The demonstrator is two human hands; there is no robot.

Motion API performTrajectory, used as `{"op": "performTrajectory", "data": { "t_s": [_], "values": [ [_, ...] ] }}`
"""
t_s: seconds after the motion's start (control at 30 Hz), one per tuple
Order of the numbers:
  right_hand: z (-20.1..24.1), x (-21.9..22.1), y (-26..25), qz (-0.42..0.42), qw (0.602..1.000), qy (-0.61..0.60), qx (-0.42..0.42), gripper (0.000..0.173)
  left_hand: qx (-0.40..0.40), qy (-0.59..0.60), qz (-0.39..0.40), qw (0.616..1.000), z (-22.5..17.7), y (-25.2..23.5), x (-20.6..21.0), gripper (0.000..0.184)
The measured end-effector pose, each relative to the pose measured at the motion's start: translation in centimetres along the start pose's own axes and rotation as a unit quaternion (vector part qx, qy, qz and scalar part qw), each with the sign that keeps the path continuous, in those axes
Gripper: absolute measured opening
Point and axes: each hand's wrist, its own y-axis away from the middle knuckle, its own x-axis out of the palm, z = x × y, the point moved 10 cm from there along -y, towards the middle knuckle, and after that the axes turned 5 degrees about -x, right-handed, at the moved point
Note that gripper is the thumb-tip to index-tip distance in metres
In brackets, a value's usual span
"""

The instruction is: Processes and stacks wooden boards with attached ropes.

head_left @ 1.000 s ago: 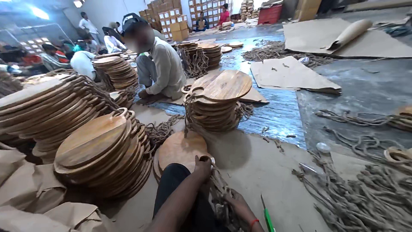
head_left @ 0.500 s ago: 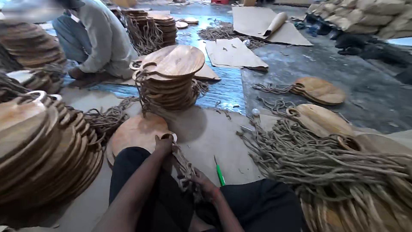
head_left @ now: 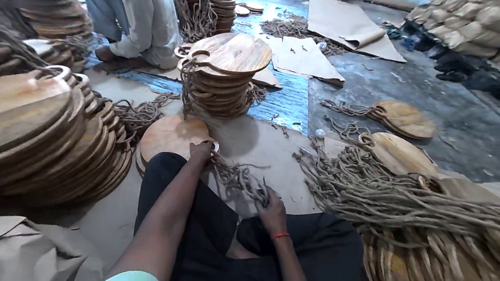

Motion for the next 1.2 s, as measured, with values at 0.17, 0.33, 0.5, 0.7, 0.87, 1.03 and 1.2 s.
{"op": "performTrajectory", "data": {
  "t_s": [0.17,0.33,0.5,0.7,0.87,1.03,1.2],
  "values": [
    [1.0,5.7,1.6,0.178,0.984,-0.021,0.020,0.052,0.035,-0.004,-0.014,0.999,-1.8,2.5,-1.6,0.051],
    [0.2,5.1,0.5,0.124,0.989,-0.065,0.054,0.041,0.257,-0.010,0.005,0.966,-6.9,5.7,1.9,0.055],
    [3.7,8.8,3.7,0.306,0.949,0.047,-0.058,0.051,0.282,-0.099,-0.015,0.954,-9.3,5.8,1.1,0.019],
    [2.7,6.7,1.7,0.131,0.983,0.118,-0.058,0.050,0.201,0.233,-0.105,0.946,-4.6,4.8,-5.8,0.037],
    [2.2,7.0,1.1,0.082,0.992,0.068,-0.060,0.052,0.186,0.218,-0.068,0.956,-3.6,3.9,-6.8,0.043],
    [0.2,0.8,1.1,-0.188,0.979,-0.052,-0.065,0.043,0.173,0.436,-0.030,0.883,-2.5,4.1,-6.6,0.012],
    [-3.3,-1.7,0.3,-0.263,0.951,-0.161,-0.007,0.033,0.241,0.575,0.000,0.782,-4.0,4.9,-6.5,0.015]
  ]
}}
